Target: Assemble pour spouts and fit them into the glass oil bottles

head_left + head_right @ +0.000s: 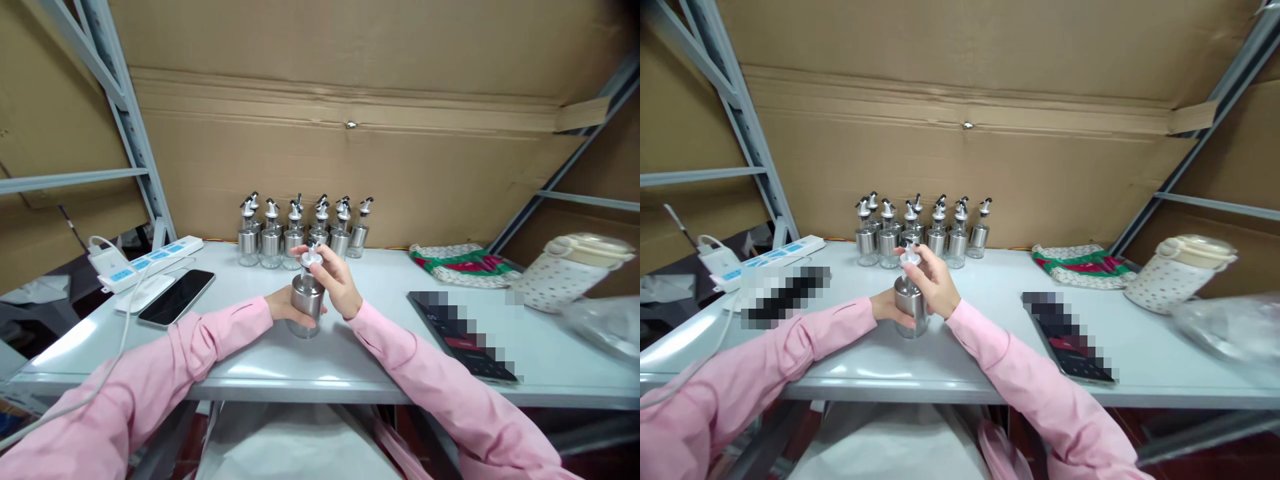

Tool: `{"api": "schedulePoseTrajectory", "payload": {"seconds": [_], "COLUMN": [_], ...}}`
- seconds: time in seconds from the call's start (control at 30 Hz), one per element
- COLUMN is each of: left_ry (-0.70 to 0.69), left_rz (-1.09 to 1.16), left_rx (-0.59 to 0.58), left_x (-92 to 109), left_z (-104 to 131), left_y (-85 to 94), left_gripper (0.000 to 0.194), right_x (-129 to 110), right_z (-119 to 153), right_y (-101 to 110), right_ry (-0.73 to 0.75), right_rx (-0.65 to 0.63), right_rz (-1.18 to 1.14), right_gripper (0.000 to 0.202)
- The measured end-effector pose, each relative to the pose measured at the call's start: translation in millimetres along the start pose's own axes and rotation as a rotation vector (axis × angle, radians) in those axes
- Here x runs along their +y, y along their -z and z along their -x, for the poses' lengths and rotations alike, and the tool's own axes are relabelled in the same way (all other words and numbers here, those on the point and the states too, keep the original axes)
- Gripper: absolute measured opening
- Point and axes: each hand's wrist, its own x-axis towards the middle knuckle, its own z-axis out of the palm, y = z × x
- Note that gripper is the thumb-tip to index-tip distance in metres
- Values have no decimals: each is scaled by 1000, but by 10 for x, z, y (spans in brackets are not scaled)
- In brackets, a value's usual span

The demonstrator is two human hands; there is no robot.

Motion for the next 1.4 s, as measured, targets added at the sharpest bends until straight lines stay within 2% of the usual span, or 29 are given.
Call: {"api": "schedulePoseTrajectory", "payload": {"seconds": [0.1, 0.2, 0.33, 0.5, 0.67, 0.83, 1.0, 1.17, 1.27, 1.4], "left_ry": [-40, -55, -132, -220, -219, -154, -63, -53, -39, -38], "left_rz": [-55, -95, -70, -15, -8, -63, -5, -12, 1, 42], "left_rx": [96, 108, 92, 115, 97, 65, 62, 51, 44, 65], "left_x": [-42, -54, -1, 64, 53, 13, 57, 89, 84, 91], "left_z": [16, 36, 42, 37, 34, 32, 73, 96, 78, 39], "left_y": [-47, -88, -139, -206, -220, -218, -229, -229, -219, -204], "left_gripper": [49, 46, 46, 63, 56, 39, 45, 42, 42, 44], "right_x": [-55, -66, -23, 8, -33, -101, -135, -111, -68, -19], "right_z": [7, 33, 76, 108, 95, 54, 13, -6, 0, 1], "right_y": [-48, -80, -113, -160, -171, -154, -123, -72, -44, -16], "right_ry": [-21, -40, -21, 41, 29, -64, -163, -197, -101, 79], "right_rx": [38, 13, -4, 20, 62, 57, 56, 13, 23, 70], "right_rz": [-113, -169, -97, -15, -26, -151, -260, -443, -465, -229], "right_gripper": [31, 30, 28, 30, 31, 27, 37, 43, 45, 55]}}
